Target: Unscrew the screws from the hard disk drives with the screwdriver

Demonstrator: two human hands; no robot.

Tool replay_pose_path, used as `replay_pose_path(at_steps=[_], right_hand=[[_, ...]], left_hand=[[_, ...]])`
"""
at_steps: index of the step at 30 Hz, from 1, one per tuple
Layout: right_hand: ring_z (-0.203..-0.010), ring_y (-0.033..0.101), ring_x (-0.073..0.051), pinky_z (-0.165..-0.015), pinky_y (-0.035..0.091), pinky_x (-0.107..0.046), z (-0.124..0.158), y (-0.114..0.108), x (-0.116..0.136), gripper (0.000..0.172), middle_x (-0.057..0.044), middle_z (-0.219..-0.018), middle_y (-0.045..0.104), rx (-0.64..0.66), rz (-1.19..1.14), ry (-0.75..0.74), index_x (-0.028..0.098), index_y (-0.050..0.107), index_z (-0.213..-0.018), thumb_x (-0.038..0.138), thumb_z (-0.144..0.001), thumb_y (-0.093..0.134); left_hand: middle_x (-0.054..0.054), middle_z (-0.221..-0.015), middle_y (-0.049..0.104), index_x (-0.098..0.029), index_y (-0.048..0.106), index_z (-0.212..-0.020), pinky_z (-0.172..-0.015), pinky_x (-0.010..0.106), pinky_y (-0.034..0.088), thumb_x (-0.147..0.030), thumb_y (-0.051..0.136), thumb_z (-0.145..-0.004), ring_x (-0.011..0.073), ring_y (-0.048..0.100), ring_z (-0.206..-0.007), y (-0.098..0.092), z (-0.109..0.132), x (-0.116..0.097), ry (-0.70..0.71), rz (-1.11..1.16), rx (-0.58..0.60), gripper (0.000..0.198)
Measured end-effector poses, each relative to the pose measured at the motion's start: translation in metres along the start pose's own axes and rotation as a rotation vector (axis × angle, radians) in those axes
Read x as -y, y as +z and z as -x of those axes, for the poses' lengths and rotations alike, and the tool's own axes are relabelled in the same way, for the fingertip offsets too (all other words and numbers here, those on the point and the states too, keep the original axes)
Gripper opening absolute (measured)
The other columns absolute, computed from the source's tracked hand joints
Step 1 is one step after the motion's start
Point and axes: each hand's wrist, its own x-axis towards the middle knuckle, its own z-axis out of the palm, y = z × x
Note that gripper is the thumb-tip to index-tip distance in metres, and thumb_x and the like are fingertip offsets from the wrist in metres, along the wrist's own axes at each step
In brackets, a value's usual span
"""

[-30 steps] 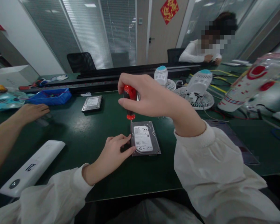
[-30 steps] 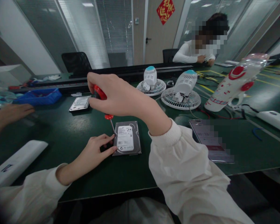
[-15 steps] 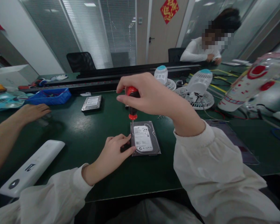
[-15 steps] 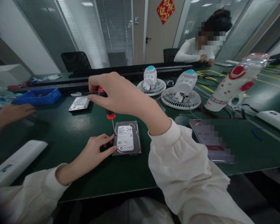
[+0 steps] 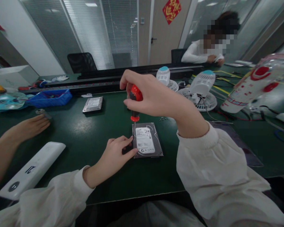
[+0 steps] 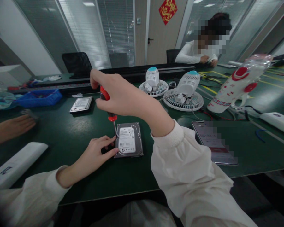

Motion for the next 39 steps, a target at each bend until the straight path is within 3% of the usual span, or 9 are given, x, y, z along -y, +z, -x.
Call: replay_pose_path(at_steps=[4,9,13,21,27,31,33,36,39], right_hand=[[-0.093,0.058,-0.014,-0.080,0.047,-0.029,0.002,-0.003,0.003,0.037,-0.003,-0.111,0.065,0.048,-0.060,-0.025,0.018,0.055,-0.120,0.013,-0.087,0.068],[-0.086,0.055,-0.013,-0.078,0.044,-0.029,0.001,-0.003,0.003,0.019,-0.001,-0.102,0.067,0.029,-0.039,-0.018,0.018,0.060,-0.107,0.031,-0.098,0.070],[-0.080,0.054,-0.013,-0.075,0.043,-0.030,0.000,-0.004,0.002,0.008,0.000,-0.091,0.067,0.020,-0.004,0.024,0.018,0.064,-0.096,0.023,-0.095,0.070],[-0.077,0.056,-0.012,-0.074,0.044,-0.030,0.000,-0.008,0.004,0.005,0.001,-0.087,0.068,-0.012,0.001,-0.002,0.017,0.066,-0.091,0.022,-0.092,0.069],[-0.080,0.061,-0.015,-0.076,0.046,-0.032,0.007,-0.030,0.011,0.010,-0.001,-0.088,0.069,-0.120,0.098,0.041,0.019,0.068,-0.090,0.026,-0.097,0.068],[-0.092,0.069,-0.022,-0.088,0.052,-0.039,0.024,-0.047,0.021,0.015,-0.005,-0.096,0.074,-0.297,0.245,0.050,0.018,0.072,-0.096,0.033,-0.100,0.070],[-0.104,0.071,-0.027,-0.095,0.053,-0.044,0.037,-0.050,0.026,0.015,-0.008,-0.107,0.075,-0.253,0.380,0.071,0.019,0.073,-0.104,0.033,-0.103,0.068],[-0.110,0.070,-0.029,-0.092,0.055,-0.043,0.067,-0.042,0.034,0.016,-0.013,-0.121,0.071,-0.128,0.548,0.096,0.019,0.074,-0.116,0.023,-0.103,0.064],[-0.107,0.070,-0.030,-0.089,0.059,-0.043,0.106,-0.022,0.041,0.015,-0.017,-0.119,0.067,-0.120,0.596,0.102,0.016,0.072,-0.108,0.018,-0.105,0.057]], left_hand=[[0.007,-0.109,0.078,-0.019,0.076,-0.140,-0.088,0.042,0.055,-0.041,0.068,-0.107,0.0245,0.072,-0.096,0.000,0.000,0.000,0.016,-0.002,0.000,0.041],[0.006,-0.106,0.078,-0.020,0.078,-0.137,-0.085,0.041,0.056,-0.038,0.073,-0.104,0.0248,0.073,-0.094,-0.001,-0.002,-0.001,-0.002,-0.010,0.005,0.038],[0.006,-0.104,0.077,-0.020,0.078,-0.138,-0.083,0.039,0.056,-0.037,0.074,-0.103,0.0245,0.073,-0.093,-0.001,-0.002,0.000,0.003,-0.003,0.005,0.039],[0.007,-0.107,0.077,-0.018,0.079,-0.137,-0.084,0.041,0.056,-0.041,0.071,-0.104,0.0244,0.072,-0.091,-0.001,-0.003,0.001,0.006,-0.004,0.016,0.041],[0.006,-0.107,0.078,-0.021,0.077,-0.140,-0.091,0.046,0.056,-0.045,0.068,-0.106,0.0248,0.073,-0.091,0.000,-0.002,-0.001,0.010,-0.037,-0.012,0.043],[0.007,-0.111,0.079,-0.023,0.077,-0.140,-0.097,0.050,0.055,-0.048,0.069,-0.106,0.0254,0.074,-0.093,0.001,-0.001,0.001,0.015,-0.041,-0.021,0.044],[0.007,-0.112,0.079,-0.023,0.077,-0.140,-0.095,0.049,0.056,-0.047,0.069,-0.106,0.0257,0.074,-0.094,0.001,-0.001,0.002,0.014,-0.028,-0.020,0.043],[0.007,-0.112,0.078,-0.021,0.078,-0.138,-0.092,0.048,0.057,-0.044,0.071,-0.105,0.0258,0.073,-0.093,0.000,-0.001,0.001,0.003,-0.006,-0.009,0.040],[0.007,-0.112,0.078,-0.019,0.078,-0.138,-0.091,0.047,0.057,-0.042,0.072,-0.105,0.0263,0.073,-0.094,-0.002,-0.002,-0.001,-0.017,0.015,0.014,0.041]])
